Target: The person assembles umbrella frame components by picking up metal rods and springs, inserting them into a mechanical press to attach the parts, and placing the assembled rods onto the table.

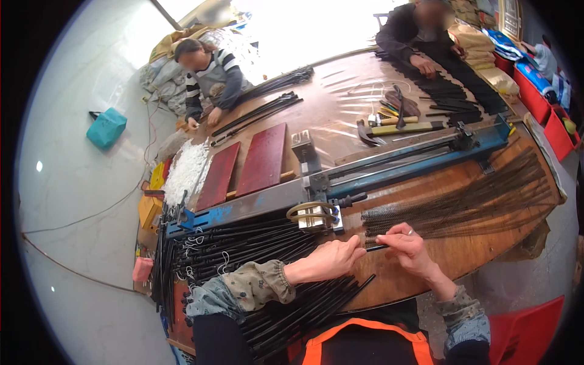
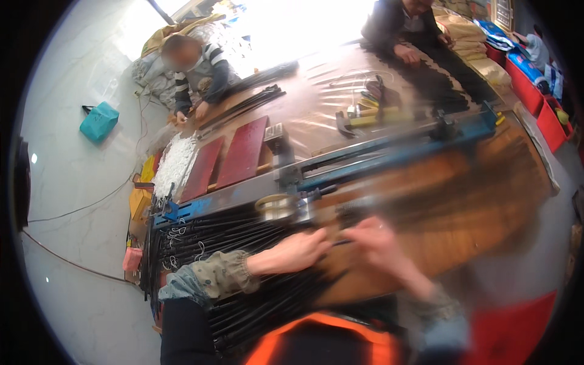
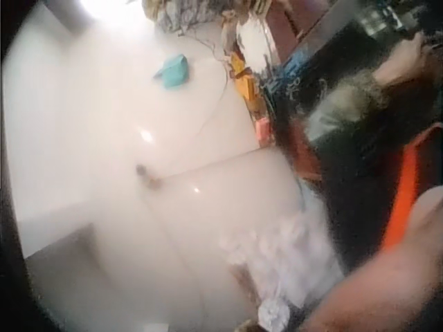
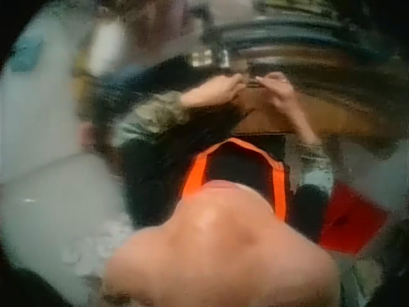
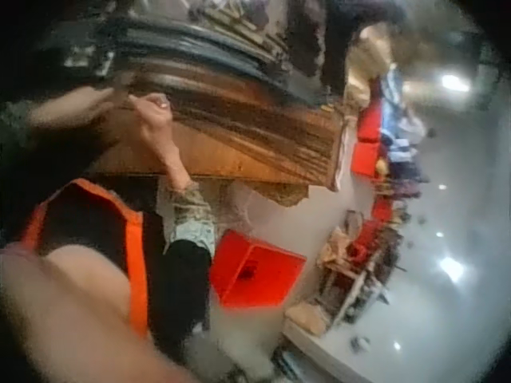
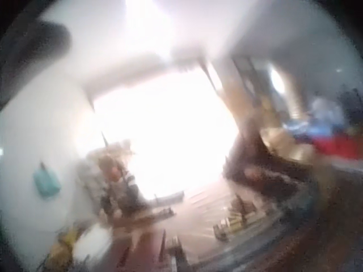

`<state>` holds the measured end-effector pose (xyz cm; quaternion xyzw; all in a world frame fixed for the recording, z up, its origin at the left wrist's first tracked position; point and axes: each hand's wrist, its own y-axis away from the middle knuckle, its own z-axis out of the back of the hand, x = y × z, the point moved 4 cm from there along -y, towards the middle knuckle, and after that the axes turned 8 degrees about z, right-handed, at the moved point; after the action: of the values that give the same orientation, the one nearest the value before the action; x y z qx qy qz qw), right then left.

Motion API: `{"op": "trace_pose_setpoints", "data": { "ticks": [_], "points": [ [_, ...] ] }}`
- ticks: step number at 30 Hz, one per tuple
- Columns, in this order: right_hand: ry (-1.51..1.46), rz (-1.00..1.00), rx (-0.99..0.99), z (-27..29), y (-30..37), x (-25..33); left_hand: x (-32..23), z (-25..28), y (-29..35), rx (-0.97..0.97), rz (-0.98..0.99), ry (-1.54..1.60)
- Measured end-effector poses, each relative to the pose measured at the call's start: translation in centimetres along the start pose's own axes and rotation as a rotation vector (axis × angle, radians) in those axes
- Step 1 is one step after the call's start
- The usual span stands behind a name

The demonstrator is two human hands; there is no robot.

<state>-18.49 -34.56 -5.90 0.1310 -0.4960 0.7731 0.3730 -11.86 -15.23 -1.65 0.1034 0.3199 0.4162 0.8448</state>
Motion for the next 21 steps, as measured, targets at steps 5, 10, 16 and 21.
{"op": "trace_pose_setpoints", "data": {
  "ticks": [5,10,16,21],
  "points": [
    [0.282,0.171,0.212,-0.2,-1.2,1.2,-3.6,0.5,-0.9,-0.153,-0.070,-0.230],
    [0.444,0.102,-0.205,8.8,0.3,-6.0,-4.9,7.2,-1.5,-0.494,-0.501,-0.379],
    [0.596,0.081,-0.193,13.9,-1.3,-5.6,-7.8,11.0,-6.0,-0.473,-0.375,-0.446],
    [0.684,-0.341,-0.273,19.5,3.0,-11.9,-8.4,9.6,-7.5,-0.497,-0.562,-0.528]
  ]
}}
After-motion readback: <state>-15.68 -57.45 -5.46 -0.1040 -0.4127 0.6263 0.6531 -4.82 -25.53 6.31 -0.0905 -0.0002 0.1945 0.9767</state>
